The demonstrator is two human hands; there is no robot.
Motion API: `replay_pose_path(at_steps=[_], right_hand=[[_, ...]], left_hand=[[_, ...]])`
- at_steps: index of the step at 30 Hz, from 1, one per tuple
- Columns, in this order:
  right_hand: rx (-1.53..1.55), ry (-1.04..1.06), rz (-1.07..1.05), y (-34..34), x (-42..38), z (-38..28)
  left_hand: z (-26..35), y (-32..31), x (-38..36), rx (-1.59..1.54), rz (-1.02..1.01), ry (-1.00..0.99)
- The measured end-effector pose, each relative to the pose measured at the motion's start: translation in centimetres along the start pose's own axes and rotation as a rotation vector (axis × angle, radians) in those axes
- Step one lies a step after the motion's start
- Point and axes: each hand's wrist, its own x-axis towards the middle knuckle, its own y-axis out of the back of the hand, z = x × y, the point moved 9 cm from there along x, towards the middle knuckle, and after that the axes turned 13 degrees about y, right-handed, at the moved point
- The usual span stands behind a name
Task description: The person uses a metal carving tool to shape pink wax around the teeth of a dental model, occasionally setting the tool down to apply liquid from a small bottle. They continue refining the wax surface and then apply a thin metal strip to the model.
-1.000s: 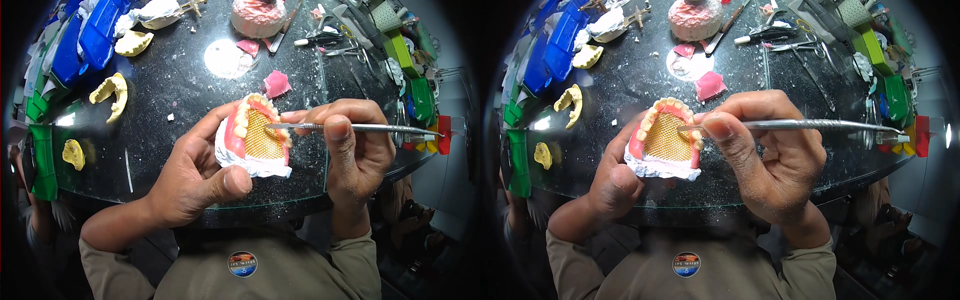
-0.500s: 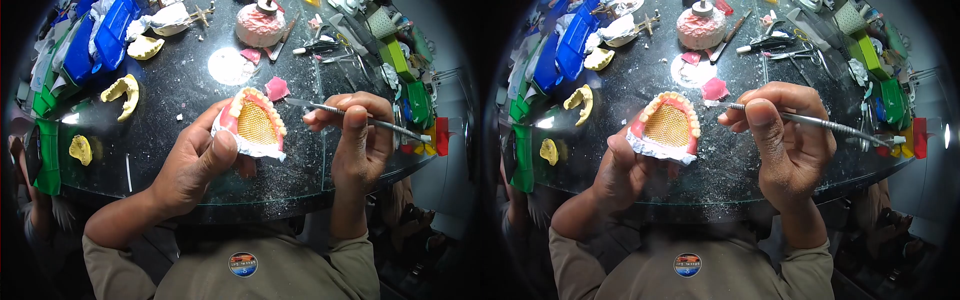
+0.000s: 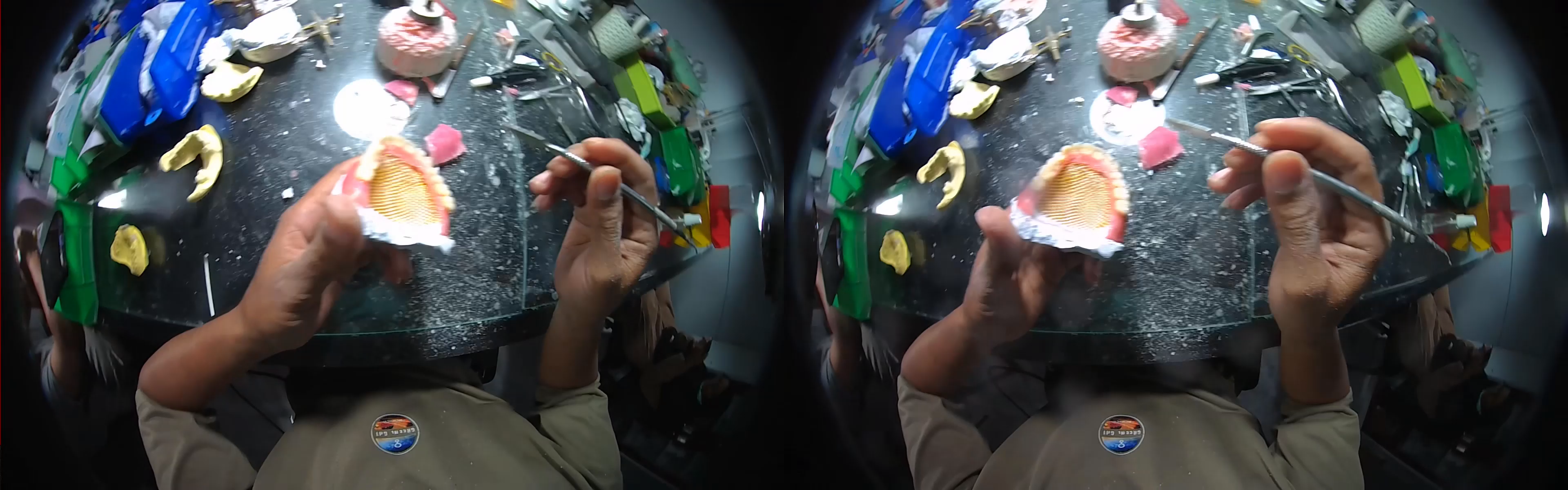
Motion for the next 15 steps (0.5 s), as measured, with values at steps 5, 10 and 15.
replay_pose_path(at_steps=[5, 10, 15], right_hand=[[-0.322, 0.103, 0.264, 10.6, -3.6, -2.5], [-0.537, -0.135, 0.450, 16.5, -11.5, -2.1], [-0.569, -0.089, 0.463, 16.7, -12.8, -2.0]], left_hand=[[-0.8, 0.7, 0.0, -0.137, 0.057, 0.014], [-0.7, 0.6, 0.0, -0.197, -0.009, -0.069], [-0.5, 0.8, 0.2, -0.239, -0.057, -0.064]])
